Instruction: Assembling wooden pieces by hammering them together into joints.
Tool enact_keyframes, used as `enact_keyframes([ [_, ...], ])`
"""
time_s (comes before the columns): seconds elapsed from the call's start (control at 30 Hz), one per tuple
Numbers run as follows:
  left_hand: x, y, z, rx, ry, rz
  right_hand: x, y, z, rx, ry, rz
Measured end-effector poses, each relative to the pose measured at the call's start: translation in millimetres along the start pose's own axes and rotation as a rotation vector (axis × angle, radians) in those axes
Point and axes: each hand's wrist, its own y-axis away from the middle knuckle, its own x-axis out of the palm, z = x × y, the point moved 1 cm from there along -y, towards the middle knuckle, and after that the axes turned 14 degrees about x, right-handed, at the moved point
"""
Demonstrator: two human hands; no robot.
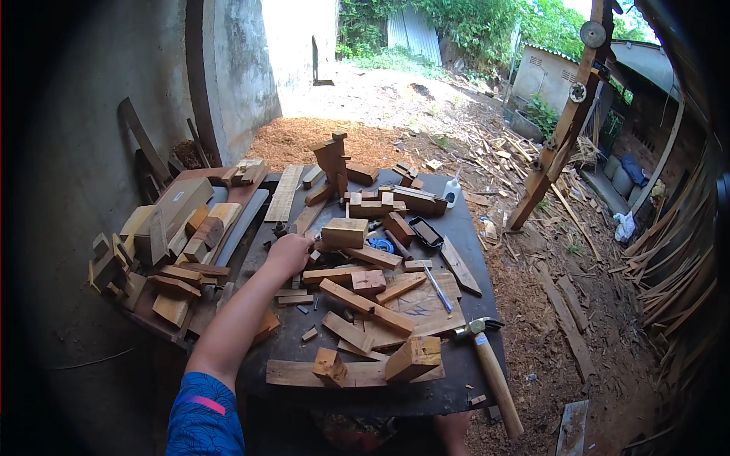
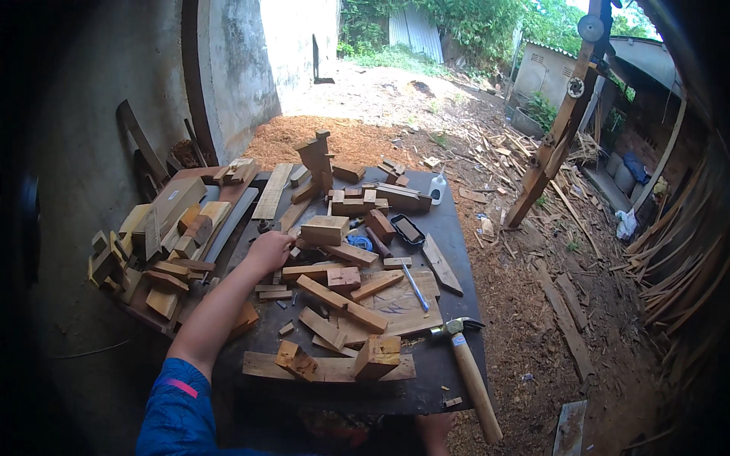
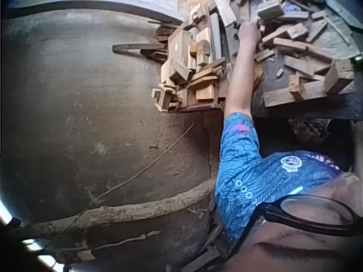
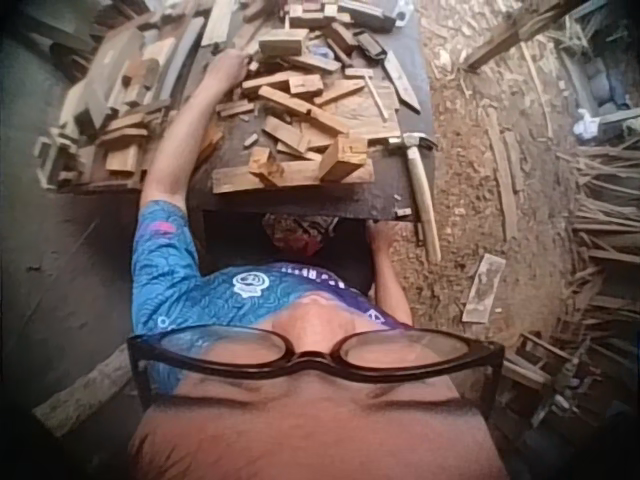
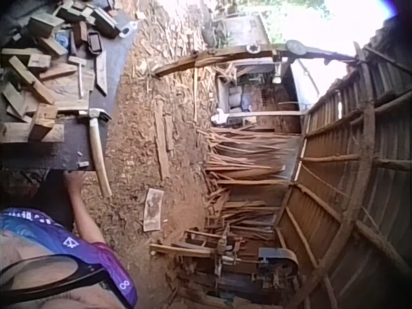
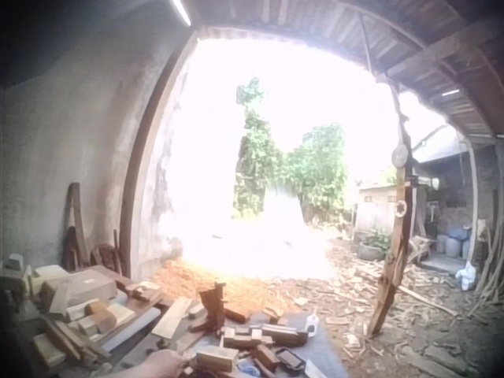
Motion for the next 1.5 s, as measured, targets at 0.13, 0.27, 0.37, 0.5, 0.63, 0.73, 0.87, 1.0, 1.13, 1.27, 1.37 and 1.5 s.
enact_keyframes([
  [0.13, 5, 11, 8, 0.015, -0.106, 0.059, -16, 6, 17, 0.085, -0.060, 0.072],
  [0.27, 11, 12, -1, 0.019, -0.121, -0.086, -26, 4, 19, 0.203, -0.009, 0.163],
  [0.37, 12, 17, -1, 0.016, -0.102, -0.156, -30, 3, 22, 0.210, -0.030, 0.146],
  [0.5, 10, 20, -2, 0.045, -0.096, -0.196, -26, 3, 20, 0.218, -0.037, 0.177],
  [0.63, 13, 21, 1, 0.064, -0.109, -0.212, -17, 4, 17, 0.138, -0.039, 0.036],
  [0.73, 12, 18, -2, 0.082, -0.097, -0.233, 11, -6, -9, 0.137, -0.092, 0.167],
  [0.87, 12, 21, 1, 0.081, -0.110, -0.240, -3, -4, 2, 0.160, -0.077, 0.228],
  [1.0, 14, 23, 3, 0.062, -0.123, -0.222, -15, -1, 10, 0.208, -0.036, 0.272],
  [1.13, 13, 21, -3, 0.081, -0.112, -0.284, -3, -5, -1, 0.178, -0.060, 0.246],
  [1.27, 14, 22, 3, 0.084, -0.111, -0.282, -2, -3, 3, 0.221, -0.072, 0.234],
  [1.37, 14, 23, 5, 0.094, -0.109, -0.274, -2, -2, 5, 0.256, -0.087, 0.236],
  [1.5, 10, 23, 1, 0.052, -0.119, -0.261, -15, 4, 18, 0.254, -0.062, 0.194],
])
